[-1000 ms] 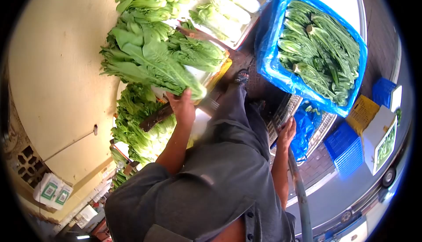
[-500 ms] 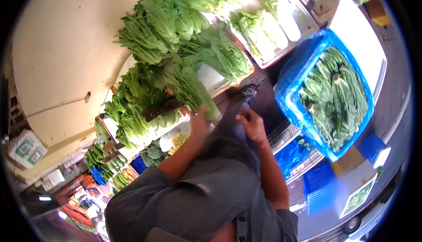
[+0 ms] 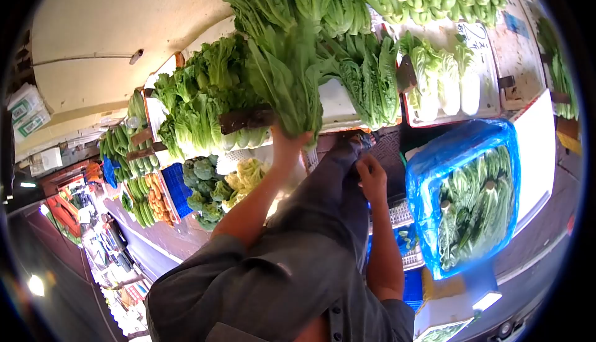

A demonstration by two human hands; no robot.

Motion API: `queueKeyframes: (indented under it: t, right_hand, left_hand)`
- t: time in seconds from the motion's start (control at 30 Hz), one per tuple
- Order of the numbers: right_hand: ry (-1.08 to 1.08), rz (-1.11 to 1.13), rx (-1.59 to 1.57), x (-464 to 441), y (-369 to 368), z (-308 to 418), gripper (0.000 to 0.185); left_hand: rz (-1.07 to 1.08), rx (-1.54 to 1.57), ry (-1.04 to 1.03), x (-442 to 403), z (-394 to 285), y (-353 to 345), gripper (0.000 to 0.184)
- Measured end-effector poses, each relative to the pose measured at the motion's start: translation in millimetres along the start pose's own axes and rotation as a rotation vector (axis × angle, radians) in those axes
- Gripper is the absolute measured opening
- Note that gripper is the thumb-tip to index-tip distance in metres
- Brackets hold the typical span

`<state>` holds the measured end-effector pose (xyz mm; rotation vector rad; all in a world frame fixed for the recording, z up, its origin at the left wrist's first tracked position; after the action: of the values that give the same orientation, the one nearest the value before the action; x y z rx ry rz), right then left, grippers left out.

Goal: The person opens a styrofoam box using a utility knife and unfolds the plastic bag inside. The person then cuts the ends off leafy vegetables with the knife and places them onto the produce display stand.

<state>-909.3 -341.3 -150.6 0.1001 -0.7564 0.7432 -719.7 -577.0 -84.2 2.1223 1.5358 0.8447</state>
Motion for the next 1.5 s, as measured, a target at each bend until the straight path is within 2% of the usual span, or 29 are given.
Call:
queueKeyframes:
  t: [0.13, 0.23, 0.3, 0.33, 0.43, 0.47, 0.57, 0.6, 0.67, 0.73, 0.77, 0.83, 0.9, 0.97, 1.07, 1.17, 1.2, 1.3, 1.33, 1.43, 1.47, 1.5]
  right_hand:
    - [-0.065, -0.081, 0.187, 4, 44, -26, 0.035]
    - [-0.191, -0.099, 0.267, 3, 80, -66, 0.039]
    - [-0.147, -0.145, 0.259, 3, 91, -75, 0.036]
    - [-0.124, -0.168, 0.255, 3, 95, -73, 0.034]
    - [-0.055, -0.147, 0.188, -8, 78, -53, 0.030]
    - [0.051, -0.150, 0.209, -18, 73, -47, 0.026]
    - [0.163, -0.154, 0.286, -53, 53, -22, 0.028]
    - [0.200, -0.184, 0.303, -64, 45, -10, 0.030]
    - [0.272, -0.240, 0.342, -79, 32, 15, 0.034]
    - [0.332, -0.249, 0.338, -101, 27, 12, 0.039]
    - [0.362, -0.252, 0.336, -109, 24, 11, 0.042]
    - [0.408, -0.258, 0.357, -115, 19, 14, 0.049]
    - [0.448, -0.269, 0.400, -127, 19, -1, 0.052]
    - [0.365, -0.287, 0.431, -131, 17, -1, 0.055]
    - [0.273, -0.326, 0.496, -128, 15, 4, 0.053]
    - [0.314, -0.322, 0.480, -133, 18, 2, 0.049]
    - [0.341, -0.321, 0.451, -134, 21, -1, 0.048]
    - [0.349, -0.325, 0.380, -131, 26, -4, 0.044]
    - [0.339, -0.329, 0.359, -130, 27, -4, 0.043]
    - [0.290, -0.334, 0.385, -130, 27, -3, 0.040]
    - [0.345, -0.346, 0.421, -131, 26, -1, 0.039]
    - [0.398, -0.359, 0.458, -132, 23, -1, 0.038]
  left_hand:
    - [-0.169, -0.200, 0.087, -31, 76, -4, 0.085]
    - [-0.207, -0.448, 0.388, -32, 131, -7, 0.090]
    - [-0.258, -0.435, 0.345, -36, 162, -18, 0.093]
    - [-0.283, -0.428, 0.324, -36, 160, -19, 0.095]
    - [-0.247, -0.421, 0.394, -29, 143, -17, 0.086]
    - [-0.238, -0.479, 0.381, -25, 131, -15, 0.085]
    - [-0.308, -0.669, 0.318, -5, 63, 0, 0.081]
    - [-0.260, -0.587, 0.202, -5, 49, -10, 0.077]
    - [-0.031, -0.420, -0.069, -25, 62, -71, 0.071]
    - [0.168, -0.178, -0.044, -51, 43, -122, 0.067]
    - [0.255, -0.025, 0.118, -65, 26, -142, 0.065]
    - [0.342, 0.444, 0.638, -83, 64, -200, 0.076]
    - [0.331, 0.664, 0.692, -112, 70, -234, 0.077]
    - [0.300, 0.848, 0.712, -118, 66, -249, 0.077]
    - [0.251, 1.094, 0.674, -116, 17, -240, 0.076]
    - [0.244, 0.972, 0.494, -122, 22, -244, 0.075]
    - [0.203, 0.902, 0.371, -121, 5, -229, 0.072]
    - [0.241, 0.431, 0.032, -126, -34, -203, 0.068]
    - [0.172, 0.490, -0.102, -125, -66, -191, 0.067]
    - [0.351, 0.059, 0.017, -148, -56, -197, 0.064]
    - [0.377, -0.161, -0.110, -171, -26, -218, 0.055]
    - [0.305, -0.327, -0.262, -184, -15, -225, 0.064]
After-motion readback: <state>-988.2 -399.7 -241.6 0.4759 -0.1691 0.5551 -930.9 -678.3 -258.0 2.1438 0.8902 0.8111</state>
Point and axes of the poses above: each hand's wrist, its own x-axis away from the middle knuckle, its own y-axis out of the back of the hand, z = x × y, the point moved 9 cm from there along -x, towards the middle knuckle, and after that the axes turned 15 degrees about -x, right-handed, at the moved point
